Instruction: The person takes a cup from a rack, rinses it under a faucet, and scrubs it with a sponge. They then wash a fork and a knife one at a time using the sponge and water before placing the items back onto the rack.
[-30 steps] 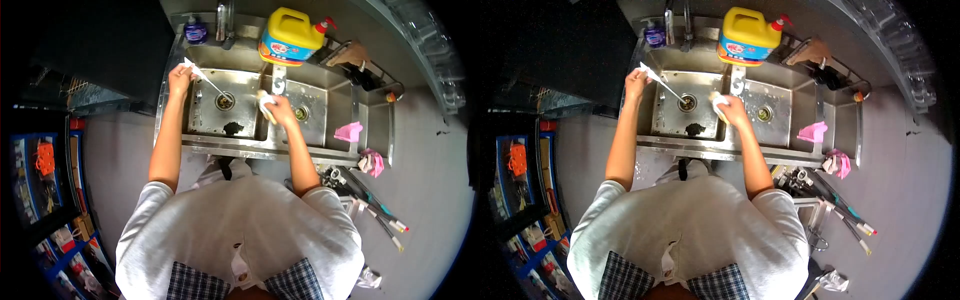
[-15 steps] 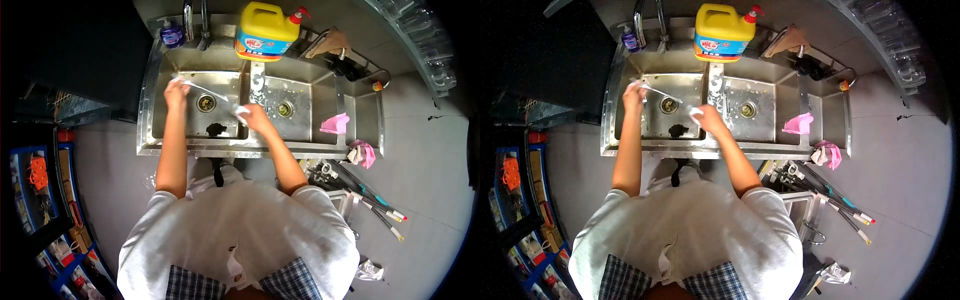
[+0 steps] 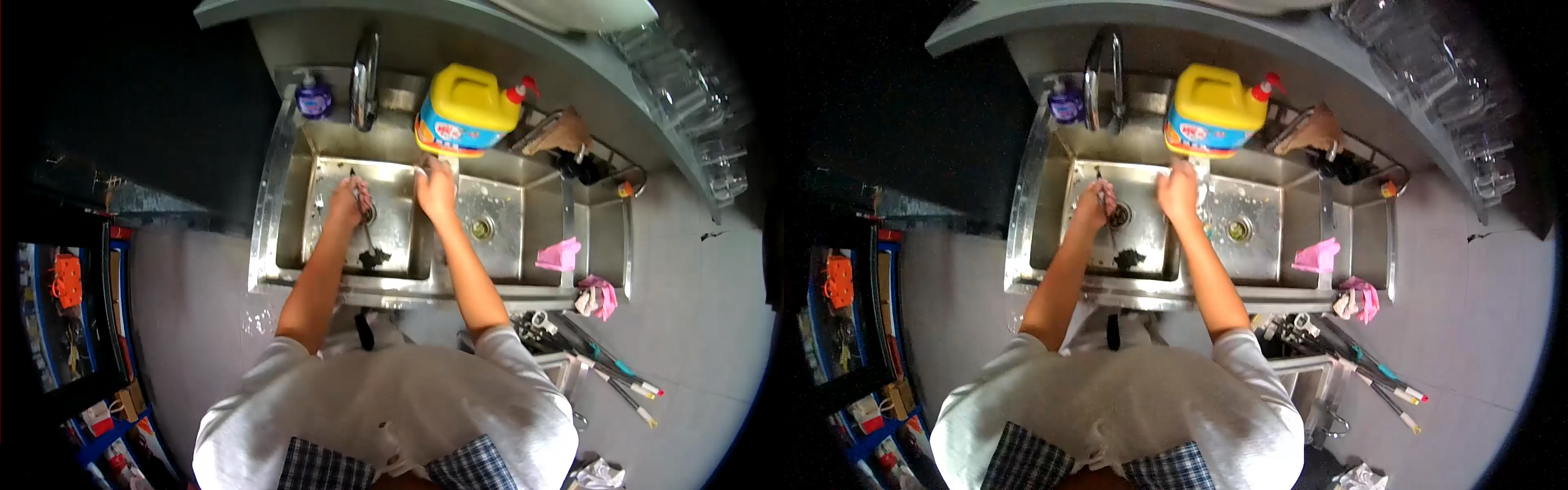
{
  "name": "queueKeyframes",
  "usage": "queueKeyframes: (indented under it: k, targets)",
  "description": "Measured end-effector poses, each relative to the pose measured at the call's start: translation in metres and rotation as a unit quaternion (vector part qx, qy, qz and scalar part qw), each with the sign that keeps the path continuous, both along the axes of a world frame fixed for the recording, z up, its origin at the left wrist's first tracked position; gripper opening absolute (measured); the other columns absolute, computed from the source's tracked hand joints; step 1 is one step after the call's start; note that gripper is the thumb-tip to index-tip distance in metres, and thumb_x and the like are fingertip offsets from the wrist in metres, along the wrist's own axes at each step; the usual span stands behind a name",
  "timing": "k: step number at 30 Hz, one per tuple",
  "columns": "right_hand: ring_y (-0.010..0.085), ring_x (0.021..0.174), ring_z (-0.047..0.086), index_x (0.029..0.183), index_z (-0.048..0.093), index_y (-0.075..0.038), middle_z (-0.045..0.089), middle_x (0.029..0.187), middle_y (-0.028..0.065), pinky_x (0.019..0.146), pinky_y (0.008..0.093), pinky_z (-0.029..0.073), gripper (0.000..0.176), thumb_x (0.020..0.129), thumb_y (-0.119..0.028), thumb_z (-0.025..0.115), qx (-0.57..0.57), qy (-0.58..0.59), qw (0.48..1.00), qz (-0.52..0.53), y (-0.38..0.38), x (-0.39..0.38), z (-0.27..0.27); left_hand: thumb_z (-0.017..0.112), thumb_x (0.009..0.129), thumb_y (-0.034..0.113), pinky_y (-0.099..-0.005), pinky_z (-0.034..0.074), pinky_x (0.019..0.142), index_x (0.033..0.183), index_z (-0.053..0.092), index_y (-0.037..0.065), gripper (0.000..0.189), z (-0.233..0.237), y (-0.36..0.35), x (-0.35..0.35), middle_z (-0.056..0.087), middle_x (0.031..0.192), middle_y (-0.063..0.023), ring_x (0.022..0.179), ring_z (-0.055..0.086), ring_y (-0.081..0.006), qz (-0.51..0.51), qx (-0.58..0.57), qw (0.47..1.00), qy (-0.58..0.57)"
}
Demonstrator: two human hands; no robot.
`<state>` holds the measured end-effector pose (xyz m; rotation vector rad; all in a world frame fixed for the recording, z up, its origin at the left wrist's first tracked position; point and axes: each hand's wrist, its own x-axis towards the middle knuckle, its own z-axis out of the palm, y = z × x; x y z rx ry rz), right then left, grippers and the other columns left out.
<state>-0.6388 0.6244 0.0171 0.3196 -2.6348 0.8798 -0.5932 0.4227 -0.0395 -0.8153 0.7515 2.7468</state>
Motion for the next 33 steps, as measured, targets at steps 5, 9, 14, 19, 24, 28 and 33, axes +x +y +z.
queueKeyframes:
  k: [5, 9, 14, 19, 24, 28, 33]
  targets:
    - [0.0409, 0.09, 0.057, 0.09, 0.061, -0.001, 0.058, 0.09, 0.0271, 0.076, 0.0461, 0.045, 0.019, 0.078, -0.014, 0.054, -0.181, -0.082, 0.973, 0.118, -0.116, -0.13, -0.02, 0.04, 0.095, 0.022, -0.0247, 0.041, 0.049, 0.101, 0.054, 0.01, 0.019, 0.005, -0.004, -0.024, 0.052, 0.075, -0.0024, 0.057, 0.046, -0.0128, -0.003, 0.016, 1.0, -0.008]
    - [0.0393, 0.085, 0.058, 0.096, 0.064, -0.004, 0.062, 0.088, 0.0219, 0.077, 0.0414, 0.047, 0.021, 0.08, -0.013, 0.055, -0.04, -0.104, 0.984, 0.138, -0.116, -0.109, -0.024, 0.041, 0.095, 0.024, -0.0315, 0.05, 0.059, 0.099, 0.053, 0.008, 0.021, -0.004, -0.012, -0.034, 0.055, 0.077, -0.0045, 0.065, 0.055, -0.017, 0.011, 0.021, 1.0, -0.015]
    - [0.0254, 0.077, 0.062, 0.106, 0.055, 0.002, 0.065, 0.081, 0.0147, 0.07, 0.033, 0.048, 0.032, 0.084, -0.02, 0.056, -0.263, -0.153, 0.951, 0.054, -0.094, -0.041, -0.032, 0.042, 0.094, 0.025, -0.0357, 0.05, 0.064, 0.093, 0.051, 0.006, 0.02, -0.014, -0.012, -0.054, 0.055, 0.076, -0.0077, 0.07, 0.056, -0.0213, 0.056, 0.088, 0.995, -0.008]
    - [0.0086, 0.05, 0.046, 0.087, 0.061, -0.004, 0.053, 0.061, 0.0007, 0.044, 0.0239, 0.036, 0.023, 0.089, -0.025, 0.051, -0.36, -0.459, 0.808, 0.085, -0.077, 0.038, -0.041, 0.044, 0.092, 0.025, -0.0334, 0.049, 0.063, 0.092, 0.05, 0.006, 0.02, -0.047, -0.002, -0.076, 0.054, 0.074, -0.0078, 0.071, 0.055, -0.0212, 0.082, 0.047, 0.993, 0.077]
    - [0.0059, 0.043, 0.033, 0.079, 0.062, -0.005, 0.041, 0.052, -0.0046, 0.038, 0.0239, 0.024, 0.026, 0.091, -0.024, 0.048, -0.361, -0.505, 0.776, 0.108, -0.069, 0.046, -0.047, 0.053, 0.089, 0.023, -0.0316, 0.049, 0.054, 0.088, 0.052, 0.004, 0.019, -0.022, -0.029, -0.047, 0.06, 0.078, -0.0121, 0.062, 0.058, -0.0214, 0.048, -0.144, 0.987, 0.056]
    - [0.0096, 0.054, 0.05, 0.087, 0.064, -0.003, 0.058, 0.063, 0.0031, 0.049, 0.0261, 0.039, 0.014, 0.083, -0.014, 0.057, -0.33, -0.298, 0.881, 0.161, -0.072, 0.023, -0.083, 0.058, 0.086, 0.019, -0.0304, 0.052, 0.059, 0.088, 0.051, 0.003, 0.018, -0.026, -0.057, -0.024, 0.063, 0.083, -0.0124, 0.068, 0.062, -0.0204, -0.03, -0.237, 0.968, 0.081]
    - [0.0335, 0.067, 0.059, 0.076, 0.06, -0.001, 0.059, 0.069, 0.0183, 0.061, 0.0394, 0.045, 0.019, 0.082, -0.018, 0.053, -0.04, -0.2, 0.936, 0.288, -0.122, -0.008, -0.053, 0.057, 0.087, 0.017, -0.0302, 0.054, 0.063, 0.09, 0.051, 0.002, 0.016, -0.03, -0.085, 0.005, 0.062, 0.083, -0.012, 0.073, 0.063, -0.0213, 0.008, -0.191, 0.981, 0.042]
